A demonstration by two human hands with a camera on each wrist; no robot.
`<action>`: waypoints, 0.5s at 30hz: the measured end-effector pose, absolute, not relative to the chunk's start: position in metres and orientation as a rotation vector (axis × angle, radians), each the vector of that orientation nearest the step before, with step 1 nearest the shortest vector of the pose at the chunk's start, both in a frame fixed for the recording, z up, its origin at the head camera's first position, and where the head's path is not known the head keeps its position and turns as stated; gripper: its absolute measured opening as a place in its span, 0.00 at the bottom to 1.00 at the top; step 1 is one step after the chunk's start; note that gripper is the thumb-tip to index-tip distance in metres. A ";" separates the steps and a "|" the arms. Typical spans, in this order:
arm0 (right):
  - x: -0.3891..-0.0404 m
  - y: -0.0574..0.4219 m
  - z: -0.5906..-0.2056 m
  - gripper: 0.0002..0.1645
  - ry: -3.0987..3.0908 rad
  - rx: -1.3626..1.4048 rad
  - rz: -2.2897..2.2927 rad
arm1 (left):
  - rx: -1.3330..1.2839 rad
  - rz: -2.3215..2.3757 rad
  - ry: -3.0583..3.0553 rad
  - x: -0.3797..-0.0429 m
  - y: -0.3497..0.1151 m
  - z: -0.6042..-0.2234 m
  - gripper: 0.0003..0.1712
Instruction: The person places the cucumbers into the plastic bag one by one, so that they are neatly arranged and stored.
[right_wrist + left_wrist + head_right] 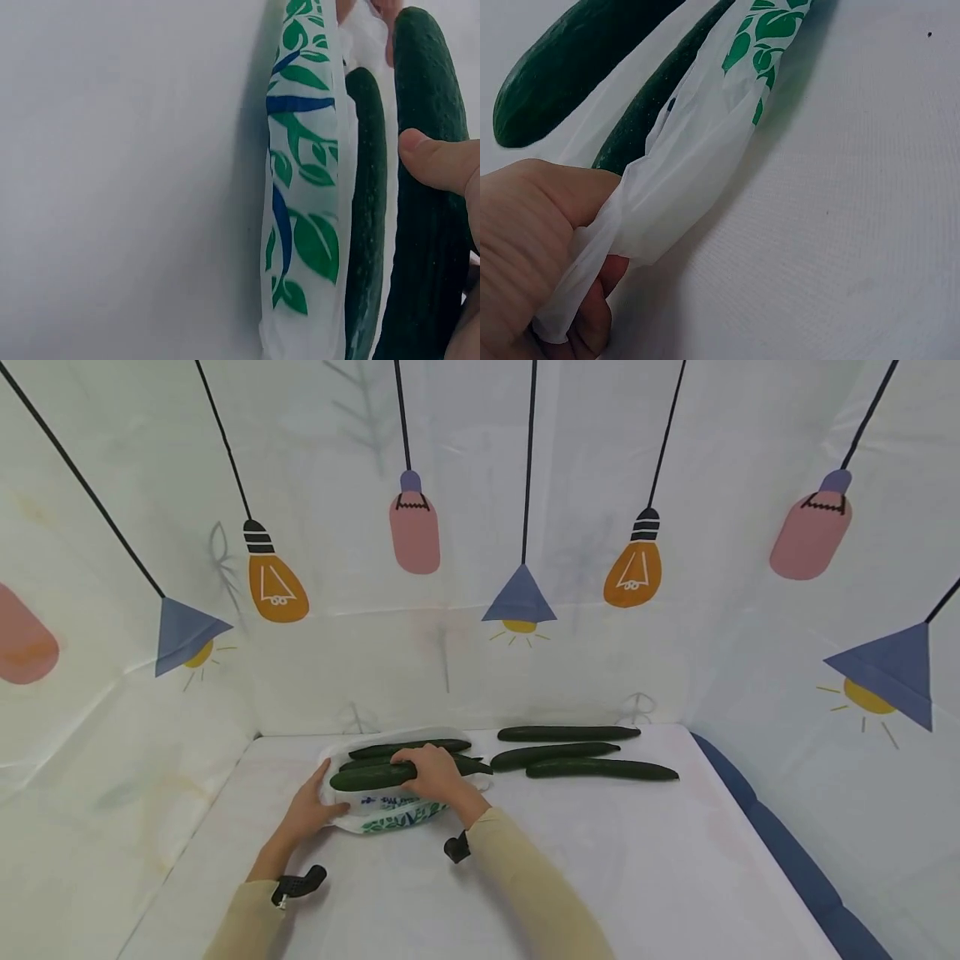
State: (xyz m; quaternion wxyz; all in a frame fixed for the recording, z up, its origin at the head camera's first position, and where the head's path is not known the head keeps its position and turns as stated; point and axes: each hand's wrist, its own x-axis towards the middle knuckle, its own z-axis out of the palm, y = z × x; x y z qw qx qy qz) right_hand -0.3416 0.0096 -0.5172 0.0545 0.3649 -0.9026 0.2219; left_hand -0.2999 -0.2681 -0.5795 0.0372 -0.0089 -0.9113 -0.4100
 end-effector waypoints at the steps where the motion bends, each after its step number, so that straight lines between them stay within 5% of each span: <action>1: -0.342 0.007 -0.517 0.29 -2.745 1.105 0.660 | -0.021 -1.256 -2.798 -0.300 -0.268 -0.580 0.59; 15: -0.343 -0.010 -0.524 0.26 -2.775 1.058 0.714 | -0.014 -1.190 -2.831 -0.300 -0.266 -0.577 0.58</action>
